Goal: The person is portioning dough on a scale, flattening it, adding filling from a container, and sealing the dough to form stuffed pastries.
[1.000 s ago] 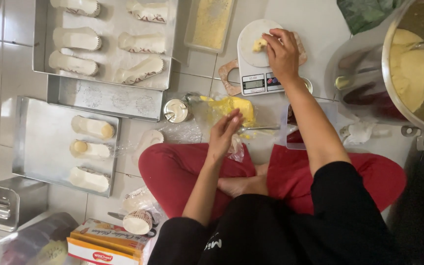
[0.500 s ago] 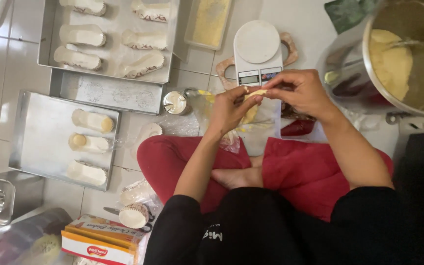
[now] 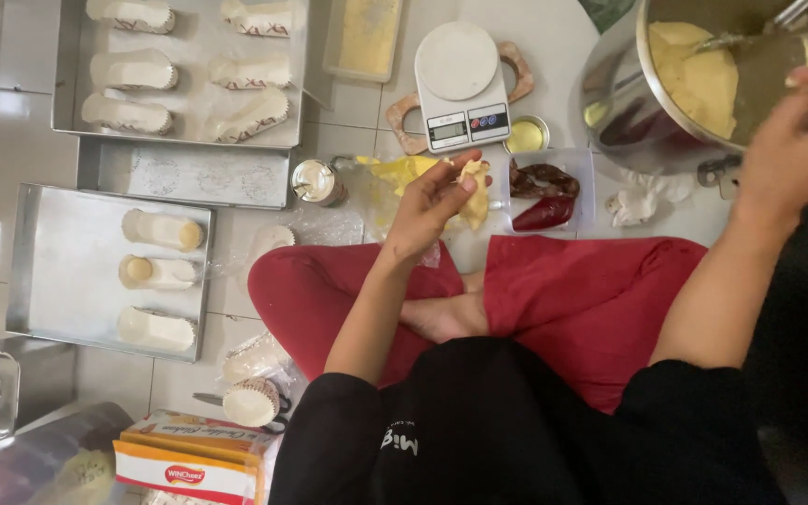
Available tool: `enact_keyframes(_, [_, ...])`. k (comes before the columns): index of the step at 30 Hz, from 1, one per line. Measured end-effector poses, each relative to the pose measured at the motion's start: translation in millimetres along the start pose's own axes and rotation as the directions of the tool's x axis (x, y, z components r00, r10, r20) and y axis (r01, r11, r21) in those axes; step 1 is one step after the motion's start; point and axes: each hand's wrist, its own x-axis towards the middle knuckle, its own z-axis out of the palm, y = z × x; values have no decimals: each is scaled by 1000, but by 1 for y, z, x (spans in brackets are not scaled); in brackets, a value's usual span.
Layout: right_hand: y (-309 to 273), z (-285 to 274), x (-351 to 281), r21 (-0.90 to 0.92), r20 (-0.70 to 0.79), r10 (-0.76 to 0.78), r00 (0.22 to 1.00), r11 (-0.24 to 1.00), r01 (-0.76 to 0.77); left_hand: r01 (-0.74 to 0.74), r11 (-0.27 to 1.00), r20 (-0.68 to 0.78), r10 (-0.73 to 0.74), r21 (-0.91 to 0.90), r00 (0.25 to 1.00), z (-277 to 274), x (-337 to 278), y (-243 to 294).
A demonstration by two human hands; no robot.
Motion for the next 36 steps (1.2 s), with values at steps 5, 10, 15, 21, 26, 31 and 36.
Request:
enact_keyframes(5, [-20, -8, -2, -670, 281, 261, 923, 742, -6, -110, 988, 77, 102, 105, 992, 8, -5, -11])
enact_keyframes(10, [34, -3, -36, -306, 500, 132, 856, 951, 33, -86, 961, 79, 67, 264, 995, 16, -13, 0])
enact_keyframes(15, [-22, 11, -16, -225, 437, 82, 896, 974, 21, -155, 923, 112, 123, 352, 986, 19, -17, 5])
enact_keyframes(21, [-152, 46, 5, 441, 606, 39, 794, 815, -376, -252, 827, 191, 178, 503, 965, 20, -10, -19])
enact_keyframes(26, [-197, 72, -6, 548, 556, -290, 779, 832, -82, -328, 682, 225, 238, 654, 945, 7, -5, -42])
enact_keyframes(31, [-195, 59, -2, 522, 630, -304, 715, 847, -100, -318, 655, 245, 204, 685, 948, -10, -20, -41])
enact_keyframes(36, [-35, 77, -70, 297, 511, -126, 851, 954, -37, -233, 717, 112, 213, 657, 971, -20, -29, -26])
